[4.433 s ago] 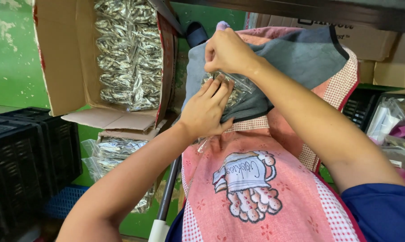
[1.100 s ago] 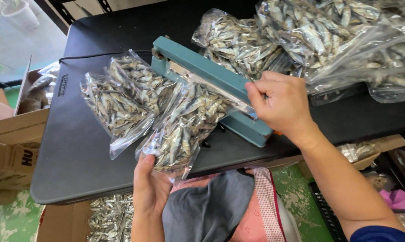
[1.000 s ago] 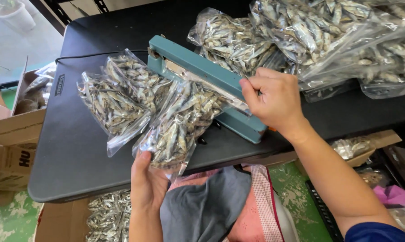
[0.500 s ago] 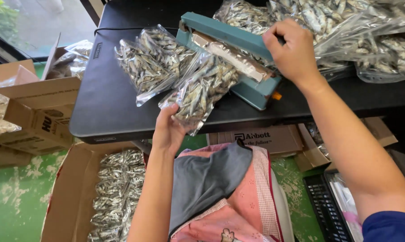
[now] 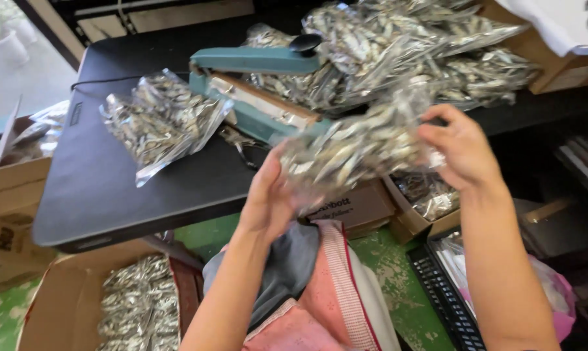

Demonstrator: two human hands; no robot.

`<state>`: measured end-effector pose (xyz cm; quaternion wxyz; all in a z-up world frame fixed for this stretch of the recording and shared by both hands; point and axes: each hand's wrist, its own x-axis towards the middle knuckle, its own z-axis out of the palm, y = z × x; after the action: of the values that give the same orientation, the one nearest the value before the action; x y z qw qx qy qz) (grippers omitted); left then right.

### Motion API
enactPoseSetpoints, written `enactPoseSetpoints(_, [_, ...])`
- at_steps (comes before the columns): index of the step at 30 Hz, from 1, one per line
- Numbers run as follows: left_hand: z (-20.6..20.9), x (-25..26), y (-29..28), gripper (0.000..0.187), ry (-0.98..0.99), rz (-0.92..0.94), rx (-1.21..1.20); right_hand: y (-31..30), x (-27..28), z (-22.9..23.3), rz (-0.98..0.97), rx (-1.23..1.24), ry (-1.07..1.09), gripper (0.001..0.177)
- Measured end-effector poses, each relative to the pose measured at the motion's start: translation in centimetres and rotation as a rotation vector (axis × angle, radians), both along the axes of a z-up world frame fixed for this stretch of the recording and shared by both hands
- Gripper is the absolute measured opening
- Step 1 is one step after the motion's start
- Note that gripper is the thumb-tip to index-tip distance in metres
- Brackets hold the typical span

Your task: The person fills plastic bags with dried fish by hand and seals the bags using a heat-sealing machine.

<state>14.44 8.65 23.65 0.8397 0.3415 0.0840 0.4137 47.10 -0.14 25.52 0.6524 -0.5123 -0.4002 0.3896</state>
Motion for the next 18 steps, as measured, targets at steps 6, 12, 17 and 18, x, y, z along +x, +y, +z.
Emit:
enactPoseSetpoints(6, [3.2,8.1,-0.7,0.076,-0.005,-0.164,0.072,0.8,5.3,6.0,-0.384,0.273,0.268,0.013])
enactPoseSetpoints(12, [3.5,9.7,-1.6,0.062,0.255,-0.169,-0.005,10.8,10.7,7.0,-0.325,0.297,0.545,0.044])
enactPoseSetpoints(17, [2.9,6.8,-0.3,0.045,0.306,-0.102,-0.003,10.6,12.9,5.6,-0.206,0.213,0.431,0.061])
enactPoseSetpoints(18, [2.5,6.2,0.1,0.043,0.307,-0.076,0.009,9.2,11.4,6.0,-0.266,0.189,0.352,0.063])
